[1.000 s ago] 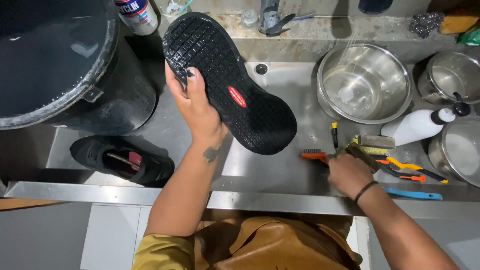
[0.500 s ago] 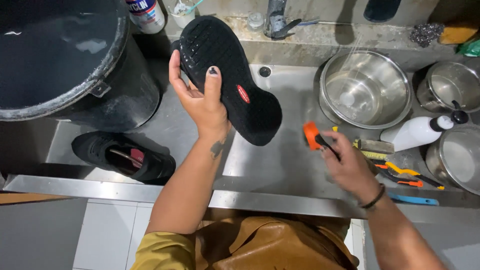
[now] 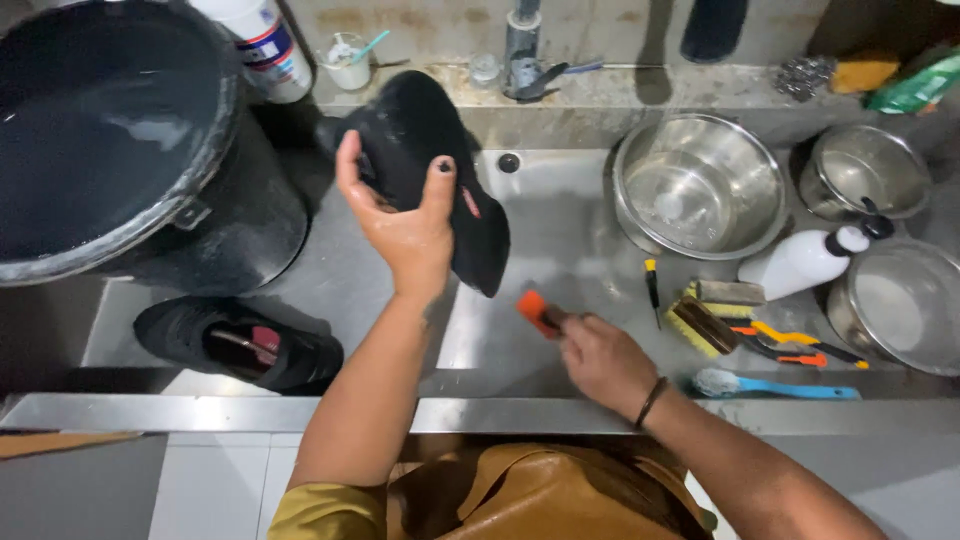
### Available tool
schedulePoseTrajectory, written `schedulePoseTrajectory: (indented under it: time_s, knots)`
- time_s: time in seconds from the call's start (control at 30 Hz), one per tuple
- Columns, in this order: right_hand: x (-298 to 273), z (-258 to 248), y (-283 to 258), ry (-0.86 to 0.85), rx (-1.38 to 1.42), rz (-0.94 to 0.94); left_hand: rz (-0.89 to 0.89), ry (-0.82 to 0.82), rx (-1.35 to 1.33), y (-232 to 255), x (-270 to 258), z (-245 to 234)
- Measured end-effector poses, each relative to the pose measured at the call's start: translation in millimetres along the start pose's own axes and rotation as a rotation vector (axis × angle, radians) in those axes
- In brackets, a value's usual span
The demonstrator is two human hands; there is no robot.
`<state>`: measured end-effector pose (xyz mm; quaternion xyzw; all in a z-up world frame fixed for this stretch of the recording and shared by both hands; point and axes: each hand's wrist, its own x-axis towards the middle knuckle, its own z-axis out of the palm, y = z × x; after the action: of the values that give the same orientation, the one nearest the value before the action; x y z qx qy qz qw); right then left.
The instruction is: The person cleans a black shoe in a sink, applying liquid soap and scrubbing the sole and upper with a yellow sponge. They rinse the shoe under running water, then apply more soap and scrub the interior and exterior with a blue brush before rinsing again.
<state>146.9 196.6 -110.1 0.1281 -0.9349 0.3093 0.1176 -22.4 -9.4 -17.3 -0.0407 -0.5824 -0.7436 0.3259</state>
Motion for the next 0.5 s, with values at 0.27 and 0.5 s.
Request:
schedulePoseTrajectory:
  time_s: [0.27,0.5]
  knots:
    - [-10.2,-49.3,52.4,-0.620,-0.329,0.719,0.219,-0.355,0.519,11.4,3.2,3.8]
    - [-32.9,-26.7,76.3,-0.516,-0.395,0.727,0.887,-0.744,0.992,-41.0,-30.8,4.0]
